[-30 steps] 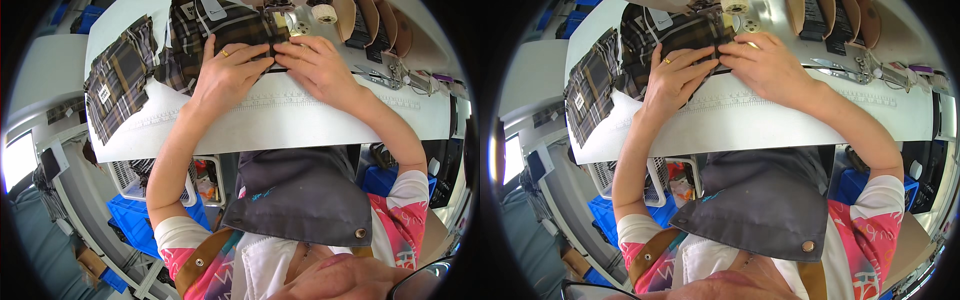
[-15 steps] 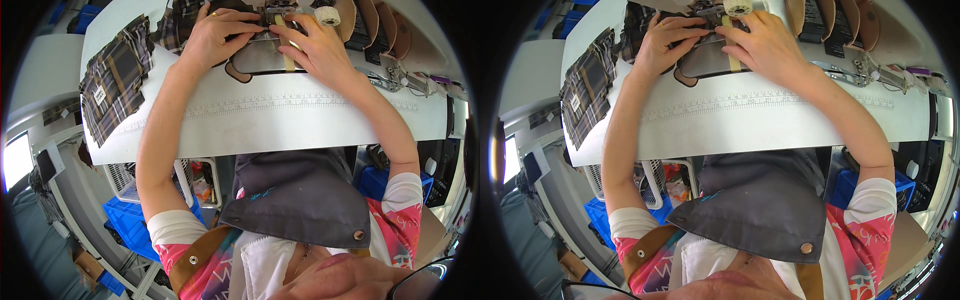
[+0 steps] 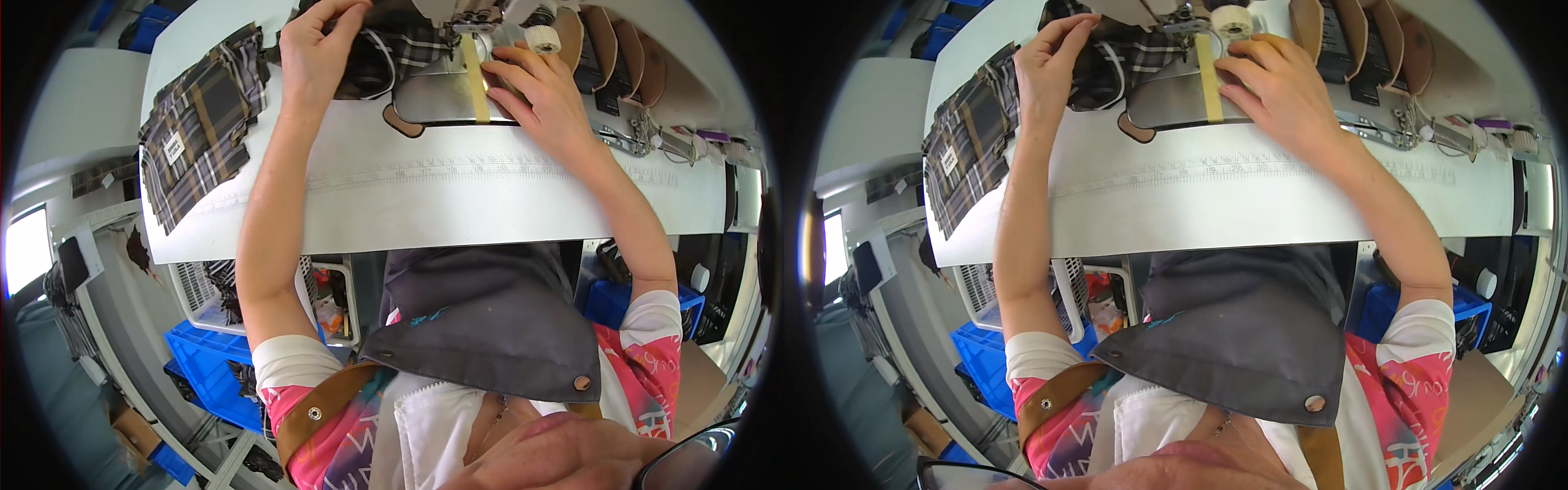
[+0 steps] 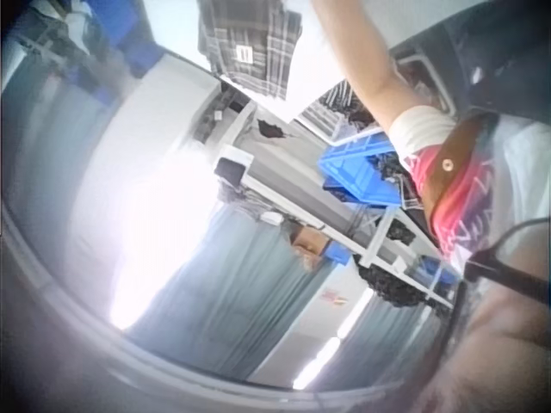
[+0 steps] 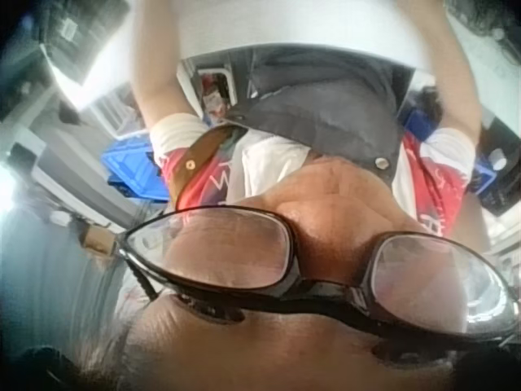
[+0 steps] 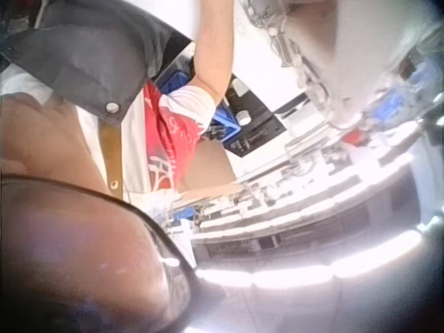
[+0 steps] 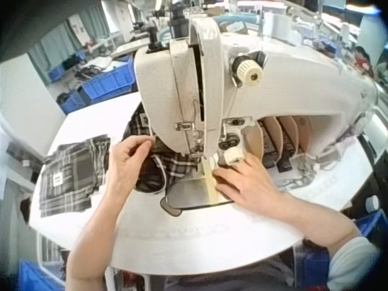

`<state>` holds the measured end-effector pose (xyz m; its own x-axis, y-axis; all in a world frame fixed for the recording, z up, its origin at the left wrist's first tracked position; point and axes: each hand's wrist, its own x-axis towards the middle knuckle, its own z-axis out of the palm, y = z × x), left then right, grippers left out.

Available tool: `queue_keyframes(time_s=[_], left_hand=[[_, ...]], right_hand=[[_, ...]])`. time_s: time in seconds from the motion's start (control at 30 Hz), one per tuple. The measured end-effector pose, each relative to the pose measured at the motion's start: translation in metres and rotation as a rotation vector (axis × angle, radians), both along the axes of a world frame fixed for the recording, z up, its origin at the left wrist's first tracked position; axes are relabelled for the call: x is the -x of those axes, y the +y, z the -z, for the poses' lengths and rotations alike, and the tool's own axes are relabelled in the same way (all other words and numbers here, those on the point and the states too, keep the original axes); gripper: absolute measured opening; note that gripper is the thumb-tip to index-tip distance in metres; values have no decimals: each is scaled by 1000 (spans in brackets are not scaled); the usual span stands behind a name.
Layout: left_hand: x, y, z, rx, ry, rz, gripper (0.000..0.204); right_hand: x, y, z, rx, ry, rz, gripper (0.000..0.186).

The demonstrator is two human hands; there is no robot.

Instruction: The person is sewing plaid fabric pieces, likely to create bags, using an industrial sewing machine.

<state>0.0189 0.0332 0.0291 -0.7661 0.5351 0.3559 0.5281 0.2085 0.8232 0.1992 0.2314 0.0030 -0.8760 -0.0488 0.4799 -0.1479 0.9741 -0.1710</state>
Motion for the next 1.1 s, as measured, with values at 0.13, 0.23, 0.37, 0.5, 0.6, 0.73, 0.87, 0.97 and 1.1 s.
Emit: queue_keyframes(time_s=[0.13,0.23,0.37,0.5,0.6,0.73,0.87,0.97,1.1], left_hand=[[-4,-48,5,371,294,-53,28],[-51,-104,5,581,441,23,47],[-124,-148,-17,679,306,84,52],[-142,-160,-52,849,533,-21,48],[-117,-188,-51,899,548,-47,23],[-105,-196,-62,743,418,64,9],[-100,-208,-79,600,231,201,10],[-89,-235,-82,565,-227,68,11],[-66,-247,-58,487,47,-40,31]], right_hand=[[1,-3,-5,-42,56,-49,25],[-5,-20,-13,45,139,-273,28],[2,-74,-12,172,115,-481,34],[24,-106,-2,54,21,-480,29],[37,-121,0,10,49,-443,19],[41,-132,-1,-68,101,-396,13],[51,-132,1,57,230,-457,12],[56,-104,-8,1304,-390,-118,13],[60,-97,-1,1113,-226,-163,17]])
